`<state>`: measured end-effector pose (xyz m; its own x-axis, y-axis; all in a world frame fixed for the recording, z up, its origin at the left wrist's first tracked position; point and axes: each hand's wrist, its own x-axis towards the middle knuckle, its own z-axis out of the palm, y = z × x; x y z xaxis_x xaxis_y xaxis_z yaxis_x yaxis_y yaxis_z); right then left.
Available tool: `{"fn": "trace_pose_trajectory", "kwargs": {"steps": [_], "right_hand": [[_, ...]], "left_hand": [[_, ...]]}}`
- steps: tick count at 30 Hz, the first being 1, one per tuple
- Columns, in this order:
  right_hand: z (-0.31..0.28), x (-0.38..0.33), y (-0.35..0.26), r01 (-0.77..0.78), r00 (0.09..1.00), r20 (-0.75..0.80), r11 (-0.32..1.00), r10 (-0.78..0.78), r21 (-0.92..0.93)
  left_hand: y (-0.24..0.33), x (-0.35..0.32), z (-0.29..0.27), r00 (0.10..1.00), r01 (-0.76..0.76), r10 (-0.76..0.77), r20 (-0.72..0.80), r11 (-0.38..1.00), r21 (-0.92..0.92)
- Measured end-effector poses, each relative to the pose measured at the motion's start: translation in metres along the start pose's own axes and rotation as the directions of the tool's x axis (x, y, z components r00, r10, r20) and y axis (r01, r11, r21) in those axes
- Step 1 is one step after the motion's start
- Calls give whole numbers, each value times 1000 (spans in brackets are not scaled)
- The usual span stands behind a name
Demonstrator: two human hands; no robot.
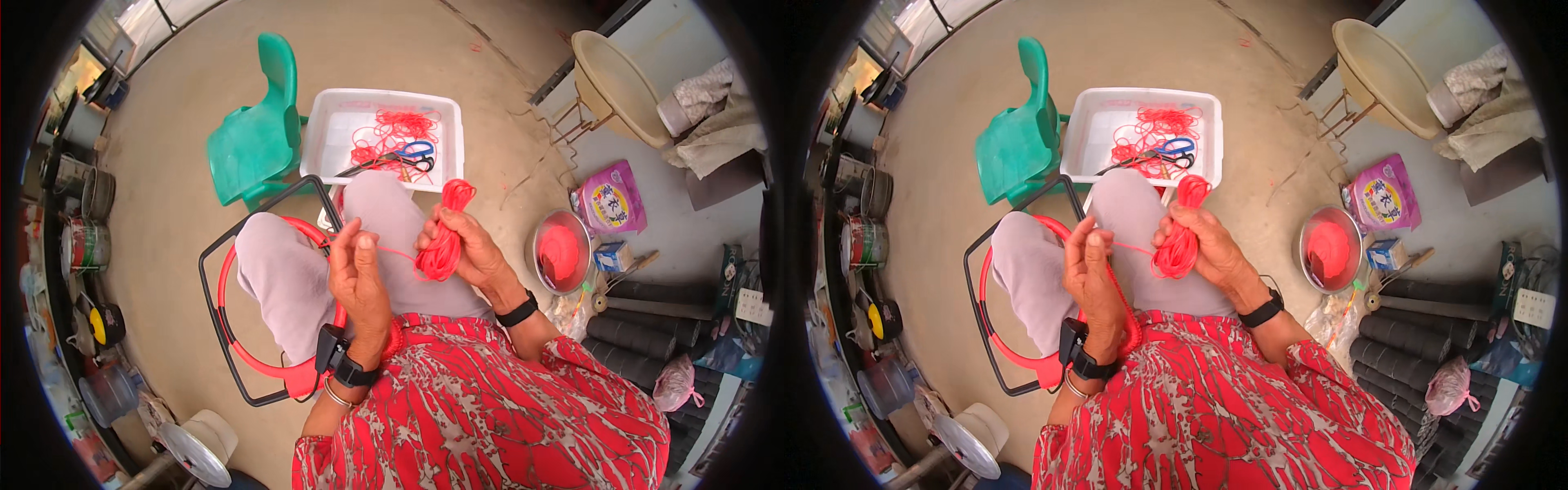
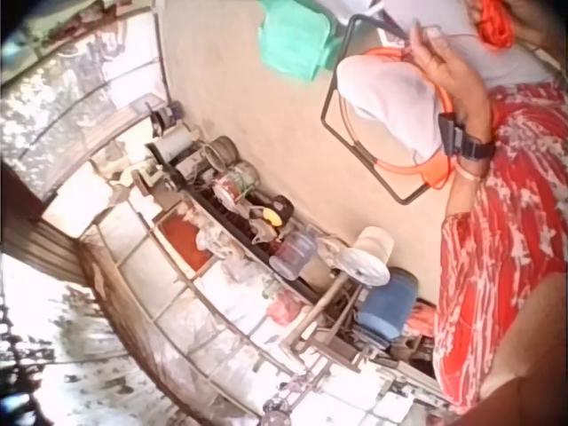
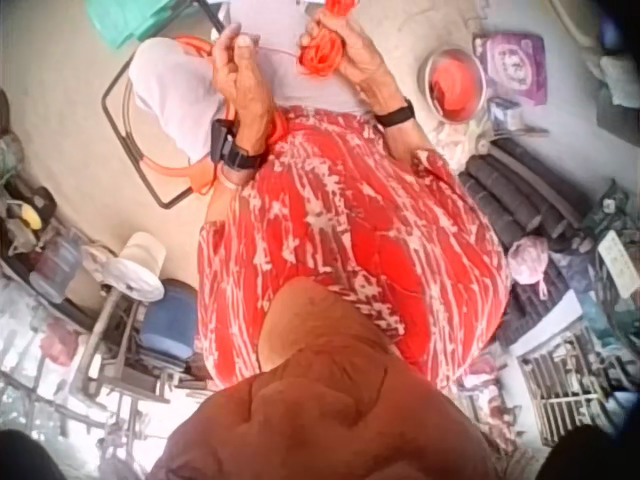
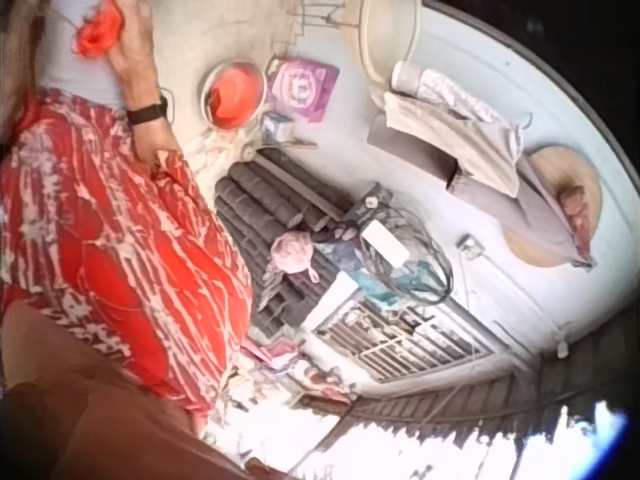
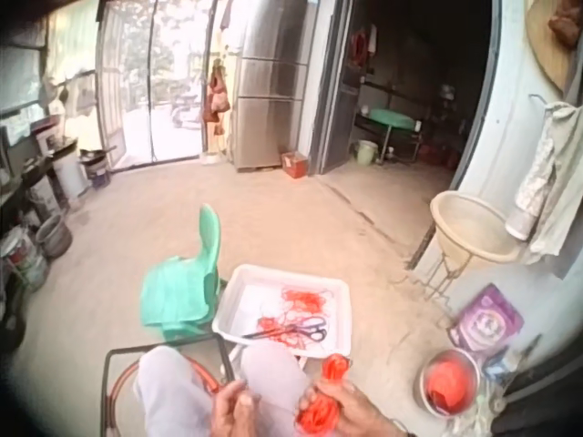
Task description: Wrapping a circular frame with red plastic twine.
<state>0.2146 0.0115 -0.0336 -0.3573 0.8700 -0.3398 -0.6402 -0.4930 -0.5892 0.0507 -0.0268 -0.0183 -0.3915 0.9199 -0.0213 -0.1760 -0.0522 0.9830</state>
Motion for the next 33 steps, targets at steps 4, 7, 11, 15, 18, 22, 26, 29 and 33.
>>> {"fn": "trace_pose_trajectory", "kwargs": {"steps": [4, 7, 11, 15, 18, 22, 26, 29, 33], "right_hand": [[11, 4, -5, -116, 977, 193, 983, 88, 142], [21, 5, -5, -159, 969, 202, 985, 143, 64], [35, 13, 19, -181, 981, 37, 961, 193, -208], [40, 14, 10, -50, 999, -27, 971, 45, -233], [39, 23, 17, -93, 993, 15, 876, 114, -472], [49, 32, 63, -214, 961, 13, 771, 277, -600], [57, 32, 90, -228, 946, 87, 833, 312, -504], [64, 34, 82, -216, 946, 63, 763, 318, -609], [68, 38, 81, -111, 971, 73, 695, 229, -710]], "left_hand": [[-1, 11, -18, 988, 56, -76, -135, 988, -146], [3, 21, -27, 978, 75, -117, -174, 970, -230], [5, 29, -44, 962, 25, -92, -256, 967, -254], [9, 30, -56, 940, -17, -77, -332, 963, -270], [10, 32, -69, 917, -50, -56, -394, 966, -254], [14, 34, -77, 900, -76, -47, -432, 962, -263], [23, 29, -81, 899, -77, -51, -435, 959, -272], [30, 19, -91, 892, -69, -27, -452, 979, -194], [26, 5, -104, 902, -52, -31, -431, 983, -178]]}}
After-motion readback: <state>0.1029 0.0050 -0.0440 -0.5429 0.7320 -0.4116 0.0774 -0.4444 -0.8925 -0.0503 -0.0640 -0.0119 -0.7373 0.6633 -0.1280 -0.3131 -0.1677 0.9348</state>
